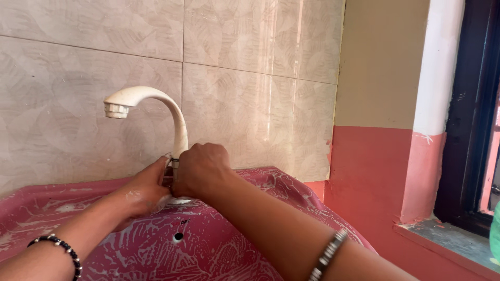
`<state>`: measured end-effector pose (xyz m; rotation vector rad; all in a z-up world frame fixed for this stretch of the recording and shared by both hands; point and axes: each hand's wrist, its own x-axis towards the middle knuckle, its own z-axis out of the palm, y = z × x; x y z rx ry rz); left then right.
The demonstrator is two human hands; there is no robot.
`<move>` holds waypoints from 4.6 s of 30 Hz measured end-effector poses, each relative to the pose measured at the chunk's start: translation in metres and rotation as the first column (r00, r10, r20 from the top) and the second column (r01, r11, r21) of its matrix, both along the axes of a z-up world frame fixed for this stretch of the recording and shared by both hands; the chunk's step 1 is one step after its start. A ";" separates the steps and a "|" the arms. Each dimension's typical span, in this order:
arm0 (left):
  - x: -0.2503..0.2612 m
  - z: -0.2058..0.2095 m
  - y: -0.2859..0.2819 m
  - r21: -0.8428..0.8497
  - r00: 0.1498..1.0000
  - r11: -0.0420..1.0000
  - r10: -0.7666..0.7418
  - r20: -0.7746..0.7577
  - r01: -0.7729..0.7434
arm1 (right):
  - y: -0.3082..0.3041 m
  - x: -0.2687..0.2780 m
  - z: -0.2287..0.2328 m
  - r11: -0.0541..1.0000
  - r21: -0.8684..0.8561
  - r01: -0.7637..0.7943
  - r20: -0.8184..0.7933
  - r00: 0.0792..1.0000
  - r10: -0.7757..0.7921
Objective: The person scrubs a pink bathroom sink and its white faucet with a soapy cloth, working around the basin, drain, and faucet body. The person also scrubs a pink plastic basket placed inside the sink.
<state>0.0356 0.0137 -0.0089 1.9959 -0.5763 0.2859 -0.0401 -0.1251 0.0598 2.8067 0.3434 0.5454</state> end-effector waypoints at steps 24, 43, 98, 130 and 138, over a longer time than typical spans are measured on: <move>-0.040 0.033 -0.017 -0.173 0.586 0.975 0.224 0.779 -0.142 | -0.037 0.110 0.016 -0.213 0.925 -0.315 0.338 0.423 0.841; -0.079 0.046 -0.017 -0.306 0.618 0.930 0.366 0.696 -0.205 | 0.053 0.042 0.075 -0.069 0.837 -0.542 0.506 0.721 0.474; -0.064 0.052 0.018 -0.521 0.651 0.764 0.621 0.436 -0.380 | 0.052 0.110 0.120 0.340 0.501 -0.796 0.212 0.493 0.843; -0.089 0.052 0.028 -0.794 0.859 0.595 0.465 0.215 -0.124 | 0.106 0.017 0.132 0.860 -0.168 -0.482 -0.030 0.874 0.484; -0.081 0.049 0.029 -0.789 0.856 0.592 0.483 0.187 -0.162 | 0.109 -0.001 0.126 0.884 0.010 -0.467 -0.171 0.870 0.462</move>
